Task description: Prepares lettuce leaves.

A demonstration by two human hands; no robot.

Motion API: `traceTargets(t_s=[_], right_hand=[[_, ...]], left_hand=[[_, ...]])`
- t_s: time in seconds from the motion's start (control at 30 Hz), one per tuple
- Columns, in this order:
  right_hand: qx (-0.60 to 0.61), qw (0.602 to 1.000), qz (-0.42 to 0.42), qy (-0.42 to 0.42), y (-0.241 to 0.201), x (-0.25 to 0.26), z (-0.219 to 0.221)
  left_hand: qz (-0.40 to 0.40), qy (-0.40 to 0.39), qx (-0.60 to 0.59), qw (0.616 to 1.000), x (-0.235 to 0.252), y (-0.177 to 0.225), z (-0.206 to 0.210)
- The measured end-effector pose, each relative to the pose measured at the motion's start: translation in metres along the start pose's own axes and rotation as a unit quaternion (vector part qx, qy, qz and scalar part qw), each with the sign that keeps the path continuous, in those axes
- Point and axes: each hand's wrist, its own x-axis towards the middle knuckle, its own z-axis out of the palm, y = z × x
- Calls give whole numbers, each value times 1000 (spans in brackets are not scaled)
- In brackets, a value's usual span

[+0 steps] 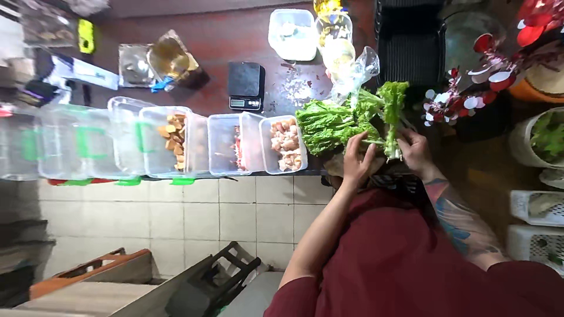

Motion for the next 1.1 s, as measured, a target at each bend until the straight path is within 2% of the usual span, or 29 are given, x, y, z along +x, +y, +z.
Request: traceTargets(t_s=[0.03,0.1,0.2,0.27,0.33,0.47,0.5,0.57,0.63,0.7,0.77,0.9,1.0,1.1], right_hand=[[-18,999,2,-30,1,-6,3],[-53,996,-17,-76,10,-14,11],[-66,990,-9,-126,6,-14,25],[-40,991,21,-129,-3,-13,34],[-11,990,25,-136,-7,-9,42],[66,989,8,-133,-18,13,66],[95,987,-12,-127,-18,20,73],[185,976,-8,-112,-18,31,83],[231,967,41,-95,-18,37,88],[231,966,55,-101,-17,40,91],[185,973,50,-127,-21,35,88],[114,976,17,-183,-20,38,86],[119,972,-38,-201,-26,40,108],[120,959,-57,-252,-36,36,118]], left_hand=[[-39,0,-122,992,1,8,-3],[-125,-3,-307,944,5,14,-4],[-225,36,-437,870,12,12,-7],[-260,79,-440,856,11,8,-12],[-264,87,-428,860,8,4,-18],[-233,32,-392,889,-3,4,-31],[-233,22,-400,886,-5,5,-35],[-246,28,-440,863,-8,8,-45],[-277,67,-481,829,-9,6,-54],[-296,97,-506,804,-10,-5,-62],[-296,112,-517,796,-15,-16,-69],[-326,135,-435,828,-34,-10,-67],[-267,152,-451,838,-34,-27,-70],[-243,170,-447,844,-38,-17,-82]])
